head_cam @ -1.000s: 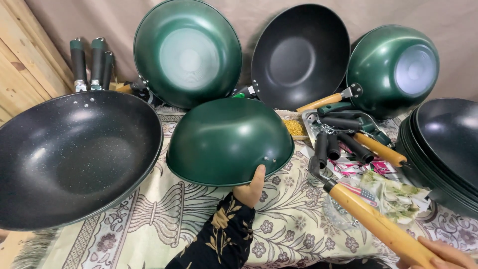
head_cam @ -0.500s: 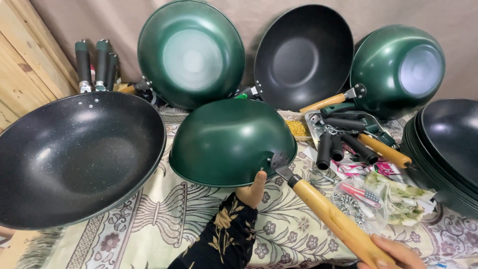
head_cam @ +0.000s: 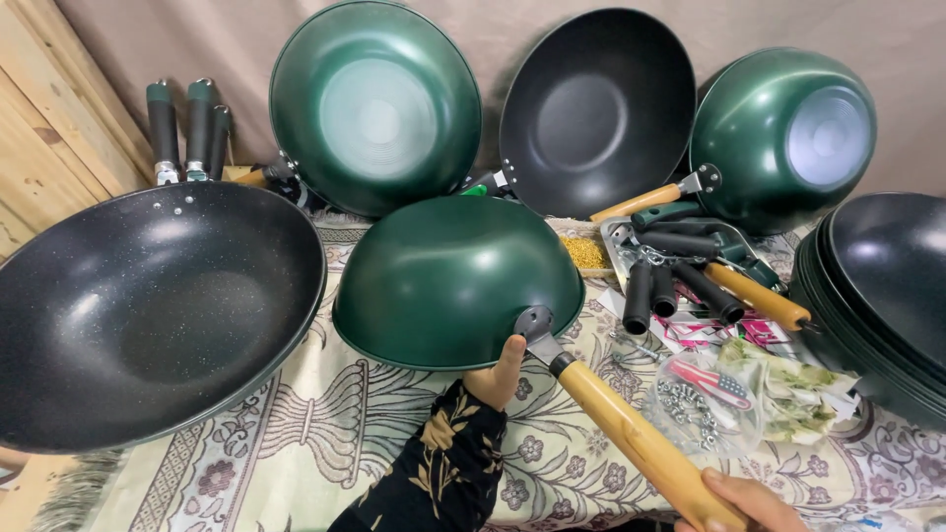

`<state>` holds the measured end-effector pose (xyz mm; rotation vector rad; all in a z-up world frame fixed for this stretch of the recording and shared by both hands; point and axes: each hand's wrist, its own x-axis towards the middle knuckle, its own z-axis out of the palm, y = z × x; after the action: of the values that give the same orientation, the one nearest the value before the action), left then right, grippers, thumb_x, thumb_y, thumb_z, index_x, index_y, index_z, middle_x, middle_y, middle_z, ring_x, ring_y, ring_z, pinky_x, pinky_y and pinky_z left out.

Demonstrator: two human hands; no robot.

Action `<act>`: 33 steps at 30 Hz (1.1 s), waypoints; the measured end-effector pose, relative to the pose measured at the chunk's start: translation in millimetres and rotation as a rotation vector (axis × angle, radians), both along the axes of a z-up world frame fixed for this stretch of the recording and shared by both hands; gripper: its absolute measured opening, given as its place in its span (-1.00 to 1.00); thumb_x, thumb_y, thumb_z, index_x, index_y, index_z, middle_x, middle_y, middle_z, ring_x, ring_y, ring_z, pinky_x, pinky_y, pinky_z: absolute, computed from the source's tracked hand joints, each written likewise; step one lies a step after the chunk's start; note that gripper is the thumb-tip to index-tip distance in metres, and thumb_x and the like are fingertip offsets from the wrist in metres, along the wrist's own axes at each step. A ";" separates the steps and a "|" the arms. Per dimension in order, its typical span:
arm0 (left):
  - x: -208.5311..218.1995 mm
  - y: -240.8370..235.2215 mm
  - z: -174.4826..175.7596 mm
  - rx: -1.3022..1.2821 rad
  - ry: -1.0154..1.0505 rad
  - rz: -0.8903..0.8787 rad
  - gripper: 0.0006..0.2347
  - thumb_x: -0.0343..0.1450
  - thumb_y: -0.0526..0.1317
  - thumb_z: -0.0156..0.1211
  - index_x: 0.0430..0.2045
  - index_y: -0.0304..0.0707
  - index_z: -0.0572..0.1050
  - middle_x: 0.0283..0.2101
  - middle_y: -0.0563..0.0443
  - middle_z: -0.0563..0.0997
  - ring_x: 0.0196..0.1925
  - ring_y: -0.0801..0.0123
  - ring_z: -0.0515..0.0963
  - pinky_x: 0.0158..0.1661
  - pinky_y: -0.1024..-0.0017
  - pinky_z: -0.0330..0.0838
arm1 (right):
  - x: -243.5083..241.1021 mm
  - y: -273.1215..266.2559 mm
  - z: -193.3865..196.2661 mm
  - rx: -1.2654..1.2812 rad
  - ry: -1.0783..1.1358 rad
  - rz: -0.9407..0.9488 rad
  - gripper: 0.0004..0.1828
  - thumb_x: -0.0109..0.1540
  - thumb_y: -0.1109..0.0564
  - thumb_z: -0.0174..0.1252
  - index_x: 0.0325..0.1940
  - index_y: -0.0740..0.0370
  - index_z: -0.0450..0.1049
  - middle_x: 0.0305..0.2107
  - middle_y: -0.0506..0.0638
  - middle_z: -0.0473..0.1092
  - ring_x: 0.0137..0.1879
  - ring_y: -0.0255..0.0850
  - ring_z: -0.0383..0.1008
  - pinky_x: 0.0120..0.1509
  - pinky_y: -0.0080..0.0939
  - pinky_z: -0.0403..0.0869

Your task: Attaching a wooden handle to a green metal pan using screws and a manual screwdriver.

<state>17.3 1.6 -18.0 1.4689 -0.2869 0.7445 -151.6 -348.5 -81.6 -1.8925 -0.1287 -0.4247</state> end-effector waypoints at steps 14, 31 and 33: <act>-4.7 1.0 8.0 -0.013 0.001 0.019 -0.74 0.39 -0.15 0.21 -0.21 -0.40 0.54 -0.19 -0.04 0.64 -0.27 0.29 0.64 -0.17 0.45 0.53 | -0.7 14.8 5.1 -0.244 -0.162 -0.051 -0.14 -0.31 0.24 0.61 0.09 0.18 0.54 -0.24 0.08 0.67 -0.12 -0.19 0.77 0.07 -0.25 0.67; -17.2 -4.9 43.2 -0.049 0.067 0.007 -0.84 0.31 -0.35 0.22 -0.29 -0.45 0.56 -0.27 -0.05 0.68 -0.35 0.31 0.66 -0.28 0.50 0.57 | -1.5 19.1 13.6 -0.106 -0.175 0.050 -0.45 -0.05 0.22 0.40 0.04 0.29 0.56 -0.06 0.20 0.64 0.02 -0.12 0.74 0.22 -0.17 0.66; -17.1 -4.9 42.6 -0.071 0.047 0.012 -0.84 0.31 -0.36 0.22 -0.29 -0.46 0.56 -0.26 -0.06 0.68 -0.34 0.30 0.66 -0.26 0.50 0.57 | -3.1 29.1 22.4 -0.182 -0.293 0.046 -0.42 -0.07 0.19 0.44 0.04 0.18 0.52 -0.03 0.16 0.60 0.01 -0.17 0.73 0.19 -0.20 0.70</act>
<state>0.3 -3.4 24.6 1.4200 -0.2143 0.7218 -154.7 -319.4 -59.2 -1.9910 -0.4170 -0.6771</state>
